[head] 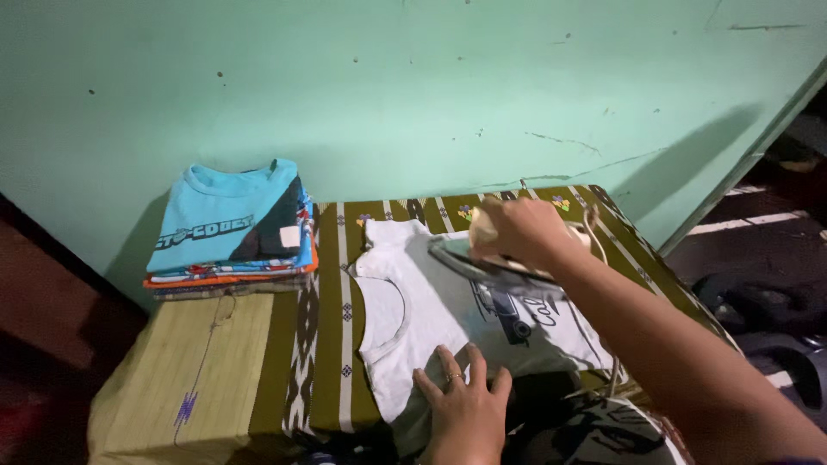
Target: The person irons a light blue t-shirt on a patterned surface, smoothing it with their hands and using an iron. They then fold the shirt and place it on a stack of folded clothes. The person proceeds to iron a white t-shirt in a similar manner.
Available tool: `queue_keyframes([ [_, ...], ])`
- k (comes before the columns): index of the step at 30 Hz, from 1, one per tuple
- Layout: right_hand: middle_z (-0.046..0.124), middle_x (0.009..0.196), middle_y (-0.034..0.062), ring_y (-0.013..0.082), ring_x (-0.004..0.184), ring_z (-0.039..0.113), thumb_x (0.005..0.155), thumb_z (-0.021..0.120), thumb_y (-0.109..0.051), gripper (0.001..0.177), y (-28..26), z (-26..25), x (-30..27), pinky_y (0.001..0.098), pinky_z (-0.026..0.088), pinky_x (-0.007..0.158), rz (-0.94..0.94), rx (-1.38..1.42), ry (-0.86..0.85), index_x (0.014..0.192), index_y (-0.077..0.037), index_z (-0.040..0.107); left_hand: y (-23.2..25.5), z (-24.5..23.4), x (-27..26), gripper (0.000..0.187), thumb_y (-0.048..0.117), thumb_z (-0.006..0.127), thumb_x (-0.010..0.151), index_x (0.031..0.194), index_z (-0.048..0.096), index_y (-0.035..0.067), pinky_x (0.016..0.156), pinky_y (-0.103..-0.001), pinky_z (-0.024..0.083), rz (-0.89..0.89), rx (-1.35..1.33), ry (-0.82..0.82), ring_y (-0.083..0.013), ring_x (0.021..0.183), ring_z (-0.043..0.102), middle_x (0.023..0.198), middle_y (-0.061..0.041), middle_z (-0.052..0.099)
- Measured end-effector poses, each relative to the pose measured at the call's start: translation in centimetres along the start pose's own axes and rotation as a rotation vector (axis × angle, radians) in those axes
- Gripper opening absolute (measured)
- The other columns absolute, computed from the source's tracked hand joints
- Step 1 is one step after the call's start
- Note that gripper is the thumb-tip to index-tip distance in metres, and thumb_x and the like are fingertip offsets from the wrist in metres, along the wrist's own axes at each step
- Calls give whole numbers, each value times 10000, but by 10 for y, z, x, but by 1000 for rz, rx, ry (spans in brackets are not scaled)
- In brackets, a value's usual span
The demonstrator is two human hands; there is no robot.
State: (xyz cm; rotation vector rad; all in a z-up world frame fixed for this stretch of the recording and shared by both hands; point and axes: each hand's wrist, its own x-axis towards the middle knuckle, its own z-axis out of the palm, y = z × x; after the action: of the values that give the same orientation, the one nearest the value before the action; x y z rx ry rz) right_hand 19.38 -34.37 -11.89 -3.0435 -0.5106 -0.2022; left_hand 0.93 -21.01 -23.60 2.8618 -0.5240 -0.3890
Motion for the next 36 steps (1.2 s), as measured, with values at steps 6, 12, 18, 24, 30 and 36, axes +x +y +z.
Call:
queue_keyframes([
  [6,752,966,131,307,878,737,640,868,-622,786,10,2,22,446,579,781,53,-20,-63,1222,-135,663,-2,-44,-19,587,362,614,994,1483,410,109,1108,-787,172,12,-16,-155,-556,1468,151,1610,-241,211],
  [12,760,867,121,309,796,749,639,843,-631,698,-2,-13,-50,454,582,726,-67,53,-88,1137,-171,676,-50,-71,-16,570,492,660,947,1330,575,79,1111,-618,317,-152,-25,186,-402,1403,372,1464,-201,458],
  [18,751,745,99,328,716,739,635,827,-657,701,-7,-21,-92,478,566,659,-151,-6,-155,1139,-210,633,-59,-69,-30,586,505,711,875,1278,579,100,1029,-664,374,-253,-14,191,-364,1350,407,1354,-130,497],
  [24,730,771,107,334,753,734,616,843,-681,700,-13,-10,-55,485,561,664,-106,-33,-65,1079,-188,665,-60,-64,-32,622,512,718,863,1306,562,105,994,-703,377,-229,11,241,-373,1342,387,1383,-132,479],
  [30,738,791,137,334,750,732,575,869,-679,813,-18,1,-11,458,568,673,-119,-19,43,1145,-141,653,-60,-67,-36,593,517,684,900,1304,558,102,1039,-674,370,-251,-2,198,-340,1364,406,1373,-112,492],
  [36,754,823,76,235,699,744,673,823,-662,688,-23,-8,-52,400,581,626,-128,24,-110,1121,-163,669,-93,-74,-40,433,370,686,909,1314,648,220,1108,-601,317,-255,-71,269,-313,1367,404,1468,-84,496],
])
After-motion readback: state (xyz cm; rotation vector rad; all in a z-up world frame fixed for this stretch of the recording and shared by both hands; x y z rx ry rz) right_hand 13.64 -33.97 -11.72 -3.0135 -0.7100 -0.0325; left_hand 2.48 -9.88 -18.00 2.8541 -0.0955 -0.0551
